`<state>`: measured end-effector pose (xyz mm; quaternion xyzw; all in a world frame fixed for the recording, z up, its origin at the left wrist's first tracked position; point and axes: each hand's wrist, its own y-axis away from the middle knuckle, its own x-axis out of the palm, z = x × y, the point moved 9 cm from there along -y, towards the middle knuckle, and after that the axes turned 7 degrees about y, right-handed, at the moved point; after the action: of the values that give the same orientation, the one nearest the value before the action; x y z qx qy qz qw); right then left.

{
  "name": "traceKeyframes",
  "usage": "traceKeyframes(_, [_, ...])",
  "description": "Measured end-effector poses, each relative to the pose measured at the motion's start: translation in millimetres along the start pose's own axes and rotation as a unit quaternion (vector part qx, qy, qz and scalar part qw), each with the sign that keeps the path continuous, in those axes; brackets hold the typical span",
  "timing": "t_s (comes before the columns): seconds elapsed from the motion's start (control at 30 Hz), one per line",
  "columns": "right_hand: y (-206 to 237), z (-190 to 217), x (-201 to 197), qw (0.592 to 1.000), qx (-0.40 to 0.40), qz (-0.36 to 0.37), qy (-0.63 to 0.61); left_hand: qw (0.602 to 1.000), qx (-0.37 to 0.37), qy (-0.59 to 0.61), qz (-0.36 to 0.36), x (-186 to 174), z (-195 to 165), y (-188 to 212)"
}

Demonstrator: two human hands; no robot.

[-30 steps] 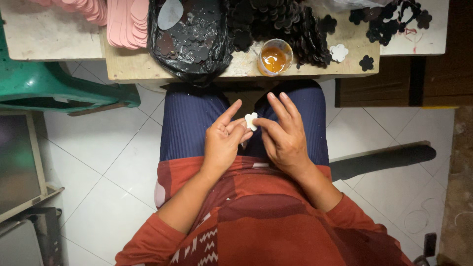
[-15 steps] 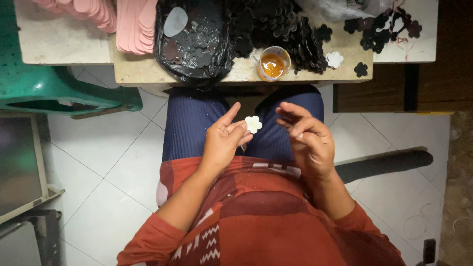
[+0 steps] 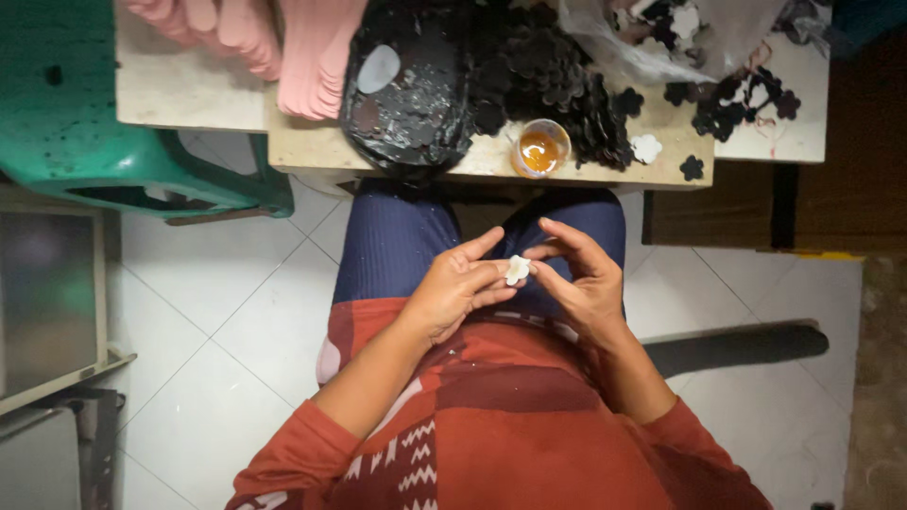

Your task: The person sits at a table and repeatedly picks up small white and black flower-shaped pieces, presses them together by hand, and places the assembled pairs on the table. The person handles the pieces one at a time and continues the process throughout the clip.

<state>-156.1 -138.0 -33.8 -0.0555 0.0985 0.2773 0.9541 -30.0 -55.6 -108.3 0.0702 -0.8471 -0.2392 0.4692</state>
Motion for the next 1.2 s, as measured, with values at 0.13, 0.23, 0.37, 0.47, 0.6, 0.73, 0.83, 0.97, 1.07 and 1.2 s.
traceKeyframes(0.13, [-5,10,4,1.000,0.000,0.010,-0.029,0.999,0.007,-0.045,-0.012,-1,-17,2])
traceKeyframes(0.23, [-13,20,3,1.000,-0.004,-0.017,-0.023,0.975,0.100,-0.188,-0.069,-8,-58,0])
traceKeyframes(0.37, [-26,20,7,0.998,0.041,-0.026,-0.040,0.802,0.289,-0.468,-0.234,-22,-153,14])
traceKeyframes(0.47, [-33,17,13,0.996,0.062,-0.020,-0.056,0.706,0.387,-0.536,-0.255,-19,-203,13])
traceKeyframes(0.6, [-42,14,17,0.995,0.069,-0.017,-0.064,0.650,0.426,-0.571,-0.265,-14,-233,-19])
traceKeyframes(0.73, [-48,13,18,0.995,0.075,-0.009,-0.071,0.638,0.393,-0.617,-0.240,-10,-245,-74])
traceKeyframes(0.83, [-50,13,16,0.995,0.081,-0.011,-0.048,0.601,0.390,-0.654,-0.243,1,-251,-106])
traceKeyframes(0.97, [-52,9,16,0.993,0.095,-0.011,-0.066,0.534,0.372,-0.713,-0.262,18,-259,-133])
traceKeyframes(1.07, [-54,6,17,0.992,0.106,-0.010,-0.073,0.531,0.303,-0.744,-0.269,12,-262,-147])
traceKeyframes(1.2, [-60,6,21,0.992,0.105,-0.004,-0.066,0.517,0.320,-0.749,-0.265,9,-270,-149])
